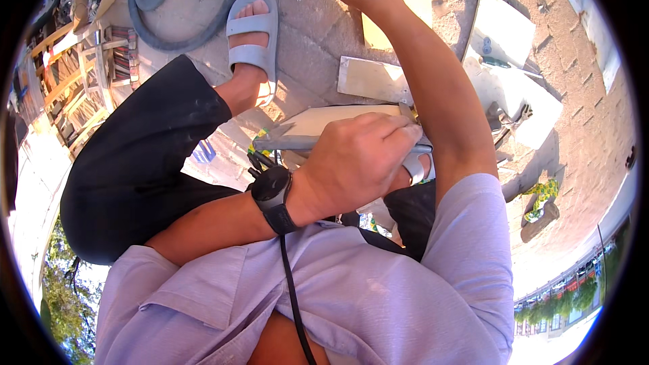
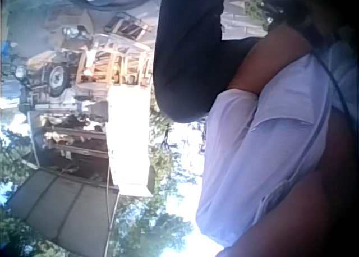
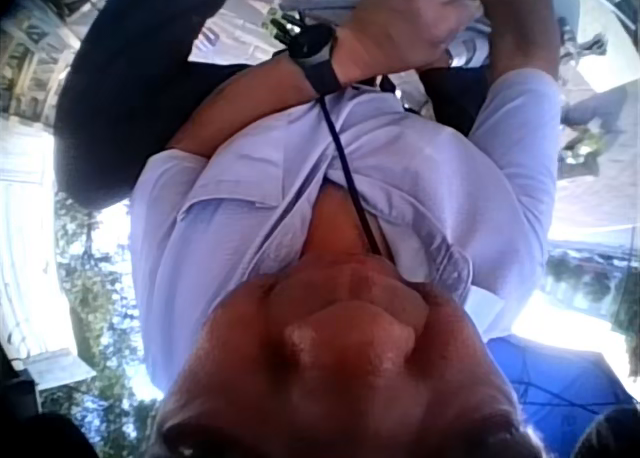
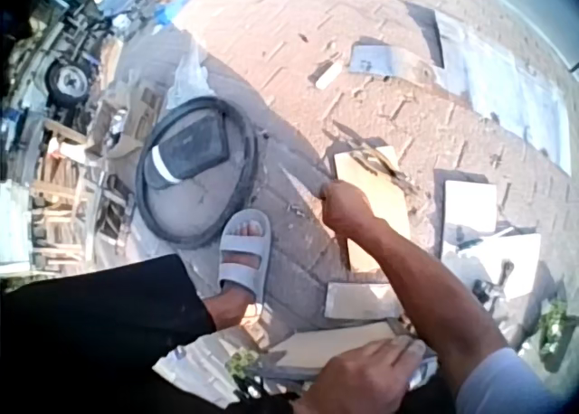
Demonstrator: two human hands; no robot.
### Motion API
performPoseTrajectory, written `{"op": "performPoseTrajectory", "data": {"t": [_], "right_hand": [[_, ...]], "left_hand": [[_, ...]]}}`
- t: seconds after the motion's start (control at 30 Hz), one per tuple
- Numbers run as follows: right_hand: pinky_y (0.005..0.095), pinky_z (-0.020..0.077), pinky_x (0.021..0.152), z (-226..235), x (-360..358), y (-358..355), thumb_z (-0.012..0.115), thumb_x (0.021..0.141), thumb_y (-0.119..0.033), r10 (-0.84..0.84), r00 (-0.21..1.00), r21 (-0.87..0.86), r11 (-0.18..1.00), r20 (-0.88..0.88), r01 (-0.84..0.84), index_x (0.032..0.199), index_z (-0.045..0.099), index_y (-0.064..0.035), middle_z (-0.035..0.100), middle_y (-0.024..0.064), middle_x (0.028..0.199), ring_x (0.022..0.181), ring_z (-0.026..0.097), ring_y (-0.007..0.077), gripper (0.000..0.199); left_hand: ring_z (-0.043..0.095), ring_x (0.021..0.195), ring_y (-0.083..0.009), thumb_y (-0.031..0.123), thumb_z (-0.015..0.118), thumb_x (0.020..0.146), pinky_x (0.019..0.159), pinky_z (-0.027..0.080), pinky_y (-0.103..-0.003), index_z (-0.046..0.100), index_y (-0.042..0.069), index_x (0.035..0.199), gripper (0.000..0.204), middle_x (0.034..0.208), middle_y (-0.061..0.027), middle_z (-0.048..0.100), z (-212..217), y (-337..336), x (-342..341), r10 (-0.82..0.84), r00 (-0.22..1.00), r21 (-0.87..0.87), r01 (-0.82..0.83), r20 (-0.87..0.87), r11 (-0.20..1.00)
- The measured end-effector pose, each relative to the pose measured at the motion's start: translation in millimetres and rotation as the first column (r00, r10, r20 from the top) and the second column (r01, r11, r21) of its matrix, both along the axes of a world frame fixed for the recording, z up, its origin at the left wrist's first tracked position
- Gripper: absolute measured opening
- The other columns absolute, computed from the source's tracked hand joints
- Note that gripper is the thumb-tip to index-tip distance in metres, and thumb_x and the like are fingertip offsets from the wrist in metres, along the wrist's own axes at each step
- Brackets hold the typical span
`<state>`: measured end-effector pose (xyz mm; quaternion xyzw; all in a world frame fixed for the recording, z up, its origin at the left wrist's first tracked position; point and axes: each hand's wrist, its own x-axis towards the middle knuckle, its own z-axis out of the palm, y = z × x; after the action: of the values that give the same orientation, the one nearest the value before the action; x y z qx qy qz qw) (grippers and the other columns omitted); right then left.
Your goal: The person sits on the ground and assembles a metal frame using a screwdriver and pliers. They insert screws into the frame joints and tighten them, occasionally using pliers to adjust components. The person handles the frame and tools directly with their hands throughout the process.
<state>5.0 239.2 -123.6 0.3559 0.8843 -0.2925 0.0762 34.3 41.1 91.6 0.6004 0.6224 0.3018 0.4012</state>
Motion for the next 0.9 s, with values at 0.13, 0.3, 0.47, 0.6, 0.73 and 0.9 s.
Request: {"op": "performPoseTrajectory", "data": {"t": [0.13,0.3,0.47,0.6,0.73,0.9], "right_hand": [[0.0475,0.0567,0.084,1,28,-15,0.061,0.088,-0.012,-0.069,0.986,-0.027,0.997,-0.15,0.065,0.103,0.073,-0.0057,0.073,0.0191,0.102,0.095,0.07,0.0391,0.02],[0.045,0.0558,0.087,1,55,-32,0.062,0.091,-0.016,-0.088,0.981,-0.073,0.994,-0.172,0.077,0.105,0.074,-0.0075,0.074,0.0166,0.101,0.097,0.07,0.0371,0.021],[0.0445,0.0558,0.087,3,69,-52,0.064,0.091,-0.017,-0.2,0.948,-0.245,0.96,-0.247,0.139,0.108,0.074,-0.0067,0.075,0.0171,0.099,0.096,0.071,0.0355,0.022],[0.044,0.0558,0.089,8,102,-57,0.064,0.091,-0.02,-0.3,0.907,-0.263,0.938,-0.296,0.224,0.108,0.074,-0.008,0.075,0.0158,0.099,0.096,0.071,0.036,0.023],[0.0459,0.0556,0.089,16,129,-44,0.066,0.089,-0.021,-0.505,0.844,-0.217,0.858,-0.181,0.466,0.108,0.073,-0.008,0.074,0.015,0.105,0.099,0.07,0.0366,0.024],[0.0475,0.0555,0.09,13,149,7,0.066,0.086,-0.017,-0.661,0.718,0.285,0.66,-0.218,0.695,0.11,0.069,-0.008,0.066,0.015,0.117,0.108,0.067,0.0375,0.026]], "left_hand": [[0.069,0.088,-0.0308,0.016,0.078,0.075,0.074,0.057,-0.04,0.068,0.0,0.107,0.037,0.096,-0.0134,0.07,3,-4,6,0.019,1.0,-0.019,-0.019,0.015,1.0],[0.071,0.093,-0.0311,0.009,0.074,0.076,0.077,0.058,-0.041,0.069,0.0,0.107,0.032,0.103,-0.0146,0.072,3,-10,14,0.036,0.999,0.028,-0.036,0.004,0.999],[0.071,0.093,-0.0326,0.005,0.072,0.079,0.08,0.058,-0.041,0.07,0.001,0.109,0.031,0.102,-0.0151,0.073,9,-9,16,0.028,0.999,0.035,-0.028,-0.014,0.999],[0.071,0.097,-0.0352,0.003,0.072,0.08,0.084,0.057,-0.043,0.07,0.001,0.112,0.032,0.106,-0.017,0.073,7,-11,17,-0.007,1.0,0.008,0.007,-0.017,1.0],[0.07,0.099,-0.0361,0.003,0.072,0.08,0.084,0.057,-0.043,0.069,0.001,0.114,0.034,0.109,-0.0175,0.073,9,-9,17,-0.017,0.999,-0.003,0.017,-0.028,1.0],[0.07,0.099,-0.0362,0.002,0.073,0.079,0.084,0.057,-0.043,0.069,0.001,0.114,0.035,0.109,-0.0172,0.073,10,-4,15,-0.014,0.999,-0.007,0.014,-0.038,1.0]]}}
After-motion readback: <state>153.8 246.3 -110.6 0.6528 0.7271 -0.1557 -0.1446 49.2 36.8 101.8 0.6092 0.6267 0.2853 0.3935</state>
